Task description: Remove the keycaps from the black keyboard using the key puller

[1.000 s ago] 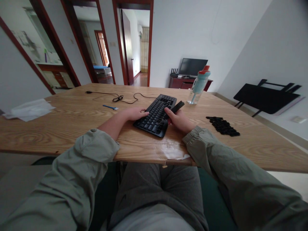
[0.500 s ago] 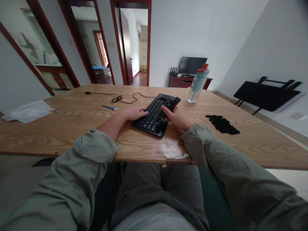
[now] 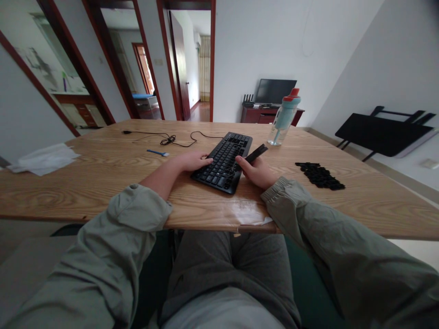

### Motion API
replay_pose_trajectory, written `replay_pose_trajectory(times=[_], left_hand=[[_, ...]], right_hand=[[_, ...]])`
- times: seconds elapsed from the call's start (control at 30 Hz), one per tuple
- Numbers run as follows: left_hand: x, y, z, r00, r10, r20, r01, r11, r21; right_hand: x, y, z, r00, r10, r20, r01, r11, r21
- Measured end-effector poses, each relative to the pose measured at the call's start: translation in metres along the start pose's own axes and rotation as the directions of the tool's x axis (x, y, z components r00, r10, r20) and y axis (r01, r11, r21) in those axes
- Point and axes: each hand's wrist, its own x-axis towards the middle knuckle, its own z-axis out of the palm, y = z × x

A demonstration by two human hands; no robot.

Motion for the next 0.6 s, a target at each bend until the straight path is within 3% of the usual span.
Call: replay_pose_trajectory(times=[0.4,0.6], left_hand=[[-0.002,0.004,-0.001,1.000,-0.022,0.007,0.022,1.000,0.011],[0.000,0.003,0.000,1.000,-0.015,0.014,0.015,1.000,-0.003]], right_hand=[[0.007,0.005,0.006,1.000,0.005,-0.028,-0.006,1.000,-0.019],[-0.004,-0.010,-0.001,0.997,-0.020,0.069,0.024,0.998,-0.057]])
